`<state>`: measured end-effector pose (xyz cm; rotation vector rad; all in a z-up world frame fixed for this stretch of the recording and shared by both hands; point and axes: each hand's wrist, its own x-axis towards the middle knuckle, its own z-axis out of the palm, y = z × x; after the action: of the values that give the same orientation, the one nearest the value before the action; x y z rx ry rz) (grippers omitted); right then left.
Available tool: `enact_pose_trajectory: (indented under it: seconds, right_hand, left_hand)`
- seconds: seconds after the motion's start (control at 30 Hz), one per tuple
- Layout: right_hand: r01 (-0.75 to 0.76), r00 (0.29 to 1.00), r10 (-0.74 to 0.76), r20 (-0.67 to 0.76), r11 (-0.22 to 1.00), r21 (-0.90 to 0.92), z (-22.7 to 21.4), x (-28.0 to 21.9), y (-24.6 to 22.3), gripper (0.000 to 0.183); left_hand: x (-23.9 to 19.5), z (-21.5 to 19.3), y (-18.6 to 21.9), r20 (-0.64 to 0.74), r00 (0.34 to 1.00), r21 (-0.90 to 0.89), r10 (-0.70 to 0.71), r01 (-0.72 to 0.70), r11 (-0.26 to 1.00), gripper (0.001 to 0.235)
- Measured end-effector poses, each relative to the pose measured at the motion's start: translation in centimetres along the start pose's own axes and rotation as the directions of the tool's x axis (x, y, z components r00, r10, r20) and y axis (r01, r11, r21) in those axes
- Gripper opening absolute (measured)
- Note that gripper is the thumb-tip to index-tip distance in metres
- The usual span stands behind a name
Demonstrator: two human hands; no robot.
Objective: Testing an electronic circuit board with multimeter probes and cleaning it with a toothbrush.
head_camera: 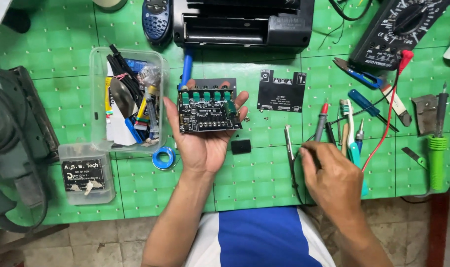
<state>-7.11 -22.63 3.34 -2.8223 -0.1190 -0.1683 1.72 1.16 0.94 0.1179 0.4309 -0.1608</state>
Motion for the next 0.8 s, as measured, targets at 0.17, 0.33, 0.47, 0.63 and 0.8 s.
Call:
enact_pose_trajectory:
  seconds: [0.17,0.33,0.47,0.63,0.8]
  right_hand:
    - [0.011,1.0,-0.01,0.007,0.997,-0.082,2.0,0.1,-0.2,0.012]
    - [-0.035,0.998,0.028,-0.05,0.988,-0.152,3.5,1.0,-0.6,0.011]
    - [-0.063,0.996,0.051,-0.073,0.984,-0.169,4.5,1.6,-0.1,0.011]
    - [-0.122,0.991,0.129,0.039,0.982,-0.144,4.5,2.6,0.5,0.014]
    - [0.106,0.972,-0.073,-0.225,0.984,0.14,0.7,3.9,-2.4,0.004]
  left_hand:
    - [0.0,-0.1,-0.4,-0.006,1.0,0.018,-0.005,0.005,1.0,0.055]
    - [0.0,-0.1,-0.7,-0.032,0.999,0.005,0.033,-0.033,0.999,0.054]
    - [0.3,-0.3,-0.9,-0.067,0.998,-0.009,0.0,0.0,1.0,0.05]
    - [0.2,-0.3,-0.9,-0.087,0.996,-0.034,-0.025,0.022,0.999,0.052]
    - [-0.1,0.0,-1.1,-0.11,0.994,0.009,-0.016,0.018,1.0,0.053]
